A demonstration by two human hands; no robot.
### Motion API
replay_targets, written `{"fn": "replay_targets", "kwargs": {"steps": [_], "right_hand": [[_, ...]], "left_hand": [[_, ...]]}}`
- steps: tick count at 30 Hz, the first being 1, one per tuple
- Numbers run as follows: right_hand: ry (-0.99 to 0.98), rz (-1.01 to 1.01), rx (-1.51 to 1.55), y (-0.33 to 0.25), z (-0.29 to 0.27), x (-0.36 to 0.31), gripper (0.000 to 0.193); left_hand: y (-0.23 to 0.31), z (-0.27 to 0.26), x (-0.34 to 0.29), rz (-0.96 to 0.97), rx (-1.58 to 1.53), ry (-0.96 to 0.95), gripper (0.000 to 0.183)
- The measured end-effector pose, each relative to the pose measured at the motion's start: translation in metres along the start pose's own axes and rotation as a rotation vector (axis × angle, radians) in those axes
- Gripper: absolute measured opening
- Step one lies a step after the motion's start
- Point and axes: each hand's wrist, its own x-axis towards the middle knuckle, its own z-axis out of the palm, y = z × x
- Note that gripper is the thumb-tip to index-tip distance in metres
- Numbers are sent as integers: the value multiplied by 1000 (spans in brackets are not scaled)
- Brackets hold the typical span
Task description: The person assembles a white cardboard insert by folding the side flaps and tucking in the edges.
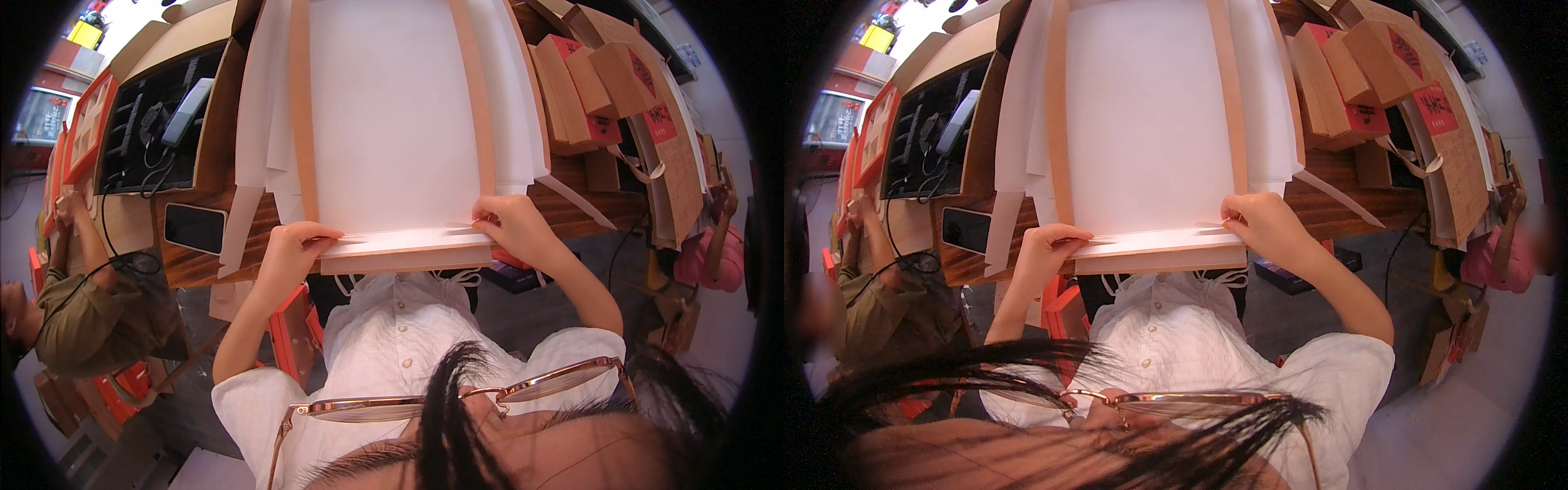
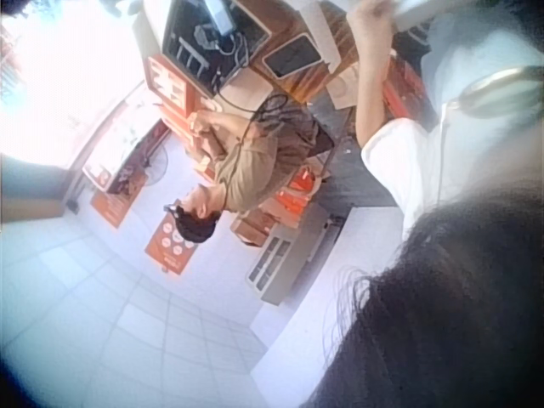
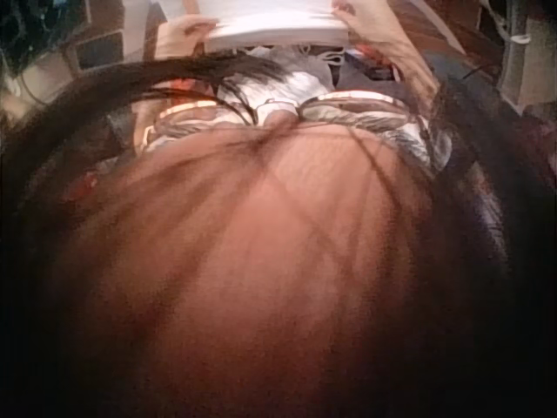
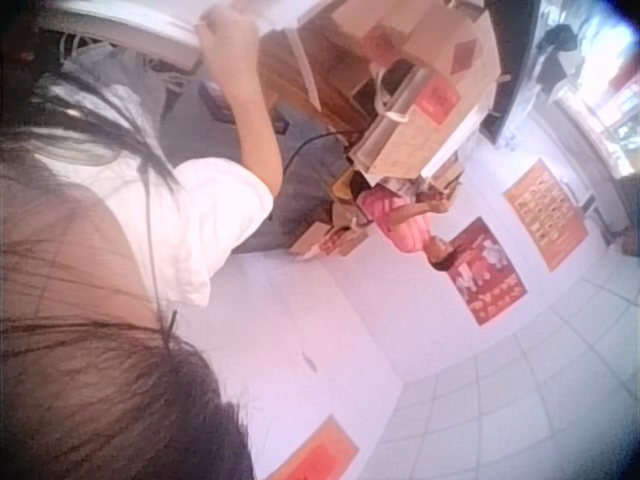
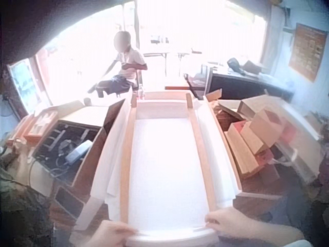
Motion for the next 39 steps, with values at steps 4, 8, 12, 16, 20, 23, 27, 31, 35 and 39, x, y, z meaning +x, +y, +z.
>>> {"fn": "replay_targets", "kwargs": {"steps": [4,8,12,16,20,23,27,31,35,39], "right_hand": [[25,-81,-88,4,6,-3,13],[70,-169,-127,5,11,-9,14],[1,-117,-150,-14,2,-18,20],[-29,-136,-197,-12,5,-25,25],[-21,-178,-186,-3,9,-26,23],[-17,-208,-246,-5,10,-23,21],[-47,-208,-305,-6,6,-18,22],[-32,-267,-315,-3,3,-9,23],[-169,-166,-312,0,2,2,25],[-190,-105,-218,2,-4,9,23]], "left_hand": [[-1,10,-1,148,175,87,15],[-2,12,-1,414,423,137,17],[0,13,-3,459,499,110,19],[3,12,-8,492,552,25,26],[12,17,-20,462,543,18,27],[20,16,-24,415,504,2,23],[26,5,-21,371,510,-111,26],[21,-2,-12,312,480,-181,28],[17,-4,-4,289,486,-175,25],[15,-10,16,254,397,-249,20]]}}
